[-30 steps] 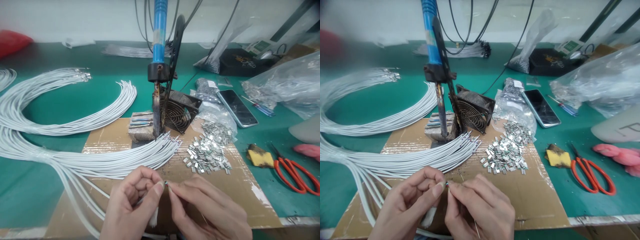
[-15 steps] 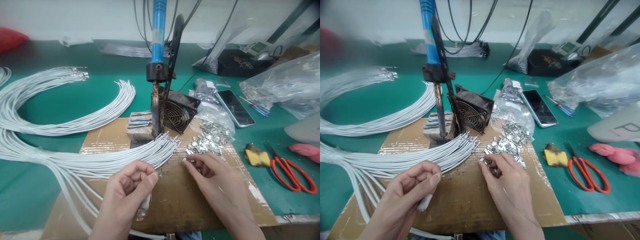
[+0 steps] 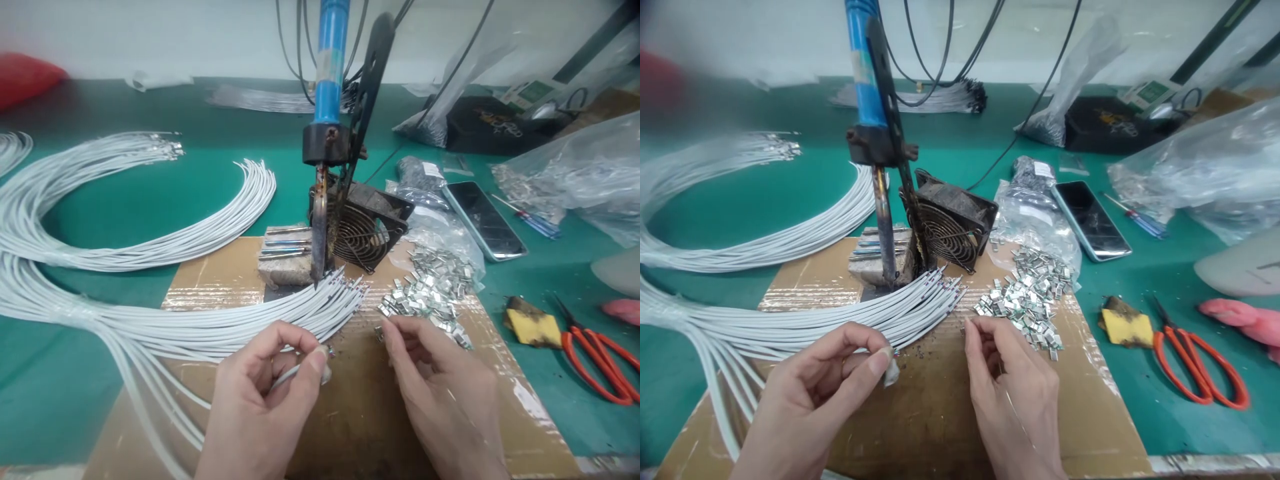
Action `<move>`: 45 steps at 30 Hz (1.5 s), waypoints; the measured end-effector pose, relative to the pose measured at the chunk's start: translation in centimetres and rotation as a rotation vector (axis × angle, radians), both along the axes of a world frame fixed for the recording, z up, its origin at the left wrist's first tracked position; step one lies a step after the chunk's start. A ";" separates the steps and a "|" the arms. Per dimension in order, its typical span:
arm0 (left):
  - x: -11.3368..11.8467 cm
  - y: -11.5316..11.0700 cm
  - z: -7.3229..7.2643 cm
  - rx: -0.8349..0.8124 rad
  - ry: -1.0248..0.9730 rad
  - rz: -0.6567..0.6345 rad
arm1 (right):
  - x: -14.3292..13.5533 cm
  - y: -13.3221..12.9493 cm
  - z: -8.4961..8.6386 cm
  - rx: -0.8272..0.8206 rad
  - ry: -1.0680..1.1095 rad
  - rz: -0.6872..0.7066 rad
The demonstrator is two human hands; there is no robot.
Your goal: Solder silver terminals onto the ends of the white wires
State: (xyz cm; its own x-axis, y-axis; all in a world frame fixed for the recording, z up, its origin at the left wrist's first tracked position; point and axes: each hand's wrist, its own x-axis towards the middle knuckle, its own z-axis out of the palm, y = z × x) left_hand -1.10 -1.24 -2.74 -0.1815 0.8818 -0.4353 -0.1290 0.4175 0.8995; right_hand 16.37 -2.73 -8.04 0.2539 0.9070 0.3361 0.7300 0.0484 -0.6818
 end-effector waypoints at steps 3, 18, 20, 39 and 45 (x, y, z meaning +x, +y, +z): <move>0.1 0.0 0.0 0.013 0.037 -0.031 | -1.7 -0.5 1.1 -0.036 0.219 -0.015; 0.2 0.1 0.5 0.085 0.073 -0.056 | -4.0 -0.1 2.8 -0.121 0.754 0.090; -0.2 0.2 0.3 0.097 0.078 -0.089 | -3.8 -0.2 2.8 -0.117 0.742 0.094; 0.6 0.3 0.4 0.094 0.145 -0.038 | -4.6 -1.2 3.0 -0.111 0.520 -0.011; 0.6 0.7 0.2 0.091 0.165 -0.022 | -5.3 -1.5 3.8 -0.262 0.522 -0.057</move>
